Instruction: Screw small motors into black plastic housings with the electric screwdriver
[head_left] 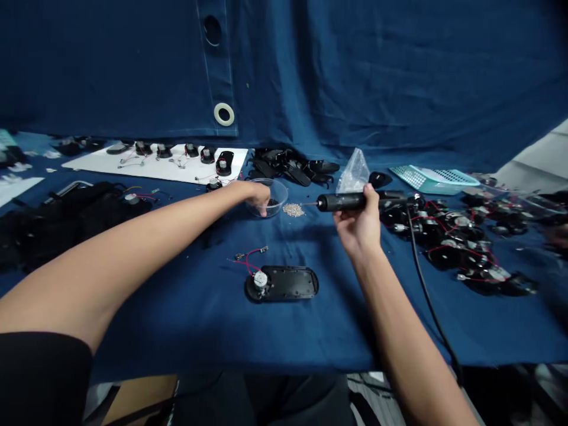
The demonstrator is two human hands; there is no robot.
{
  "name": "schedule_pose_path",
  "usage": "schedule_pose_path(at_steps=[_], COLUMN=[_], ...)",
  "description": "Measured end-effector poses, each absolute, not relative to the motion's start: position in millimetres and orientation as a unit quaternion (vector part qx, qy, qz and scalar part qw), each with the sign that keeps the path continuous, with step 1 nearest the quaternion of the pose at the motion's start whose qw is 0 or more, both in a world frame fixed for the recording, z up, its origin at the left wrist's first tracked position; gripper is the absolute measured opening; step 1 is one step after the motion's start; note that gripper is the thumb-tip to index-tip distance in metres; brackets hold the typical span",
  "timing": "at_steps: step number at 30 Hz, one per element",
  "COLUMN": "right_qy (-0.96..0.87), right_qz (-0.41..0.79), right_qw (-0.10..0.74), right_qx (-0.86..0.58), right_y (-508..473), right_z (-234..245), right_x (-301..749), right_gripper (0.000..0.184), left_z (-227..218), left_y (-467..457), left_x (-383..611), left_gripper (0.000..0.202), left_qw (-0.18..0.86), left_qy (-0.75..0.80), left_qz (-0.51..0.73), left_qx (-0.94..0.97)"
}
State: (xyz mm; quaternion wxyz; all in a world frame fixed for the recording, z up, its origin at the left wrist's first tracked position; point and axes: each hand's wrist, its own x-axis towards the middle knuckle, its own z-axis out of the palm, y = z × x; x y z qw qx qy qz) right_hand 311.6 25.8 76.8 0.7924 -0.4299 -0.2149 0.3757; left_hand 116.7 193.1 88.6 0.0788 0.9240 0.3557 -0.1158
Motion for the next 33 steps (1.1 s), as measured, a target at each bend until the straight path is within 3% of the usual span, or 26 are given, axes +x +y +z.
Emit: schedule_pose_path(at_steps=[5, 12, 16, 19, 24, 33], right_qy=[-0.197, -0.14, -0.118, -0.118, -0.138, -0.157], right_qz=[0.394, 0.408, 0.42, 0.428, 0.436, 0.443], right_qw=[0.763, 0.77, 0.769, 0.763, 0.754, 0.744], right_qx=[-0.473, -0.471, -0.468, -0.469, -0.472, -0.474], right_y=[24, 19, 18, 17, 16, 18], right_z=[48, 57, 59, 57, 53, 46], right_x=[313, 300, 298, 297, 291, 287], right_gripper=[0.032, 0.028, 0.029, 0.031, 0.031, 0.034], left_z=[75, 84, 88, 81, 64, 54], left_y=[200, 189, 137, 86, 34, 36], left_x=[119, 110, 99, 88, 78, 71], left_gripper=[0.019, 0.022, 0.035, 0.031, 0.019, 0.007], left_qw=[0.077, 0.077, 0.086, 0.141, 0.201, 0.227], left_qy=[0.342, 0.359, 0.365, 0.324, 0.29, 0.283], left_qz=[-0.119, -0.006, 0.219, 0.363, 0.419, 0.407], left_qx=[0.929, 0.93, 0.901, 0.862, 0.837, 0.839])
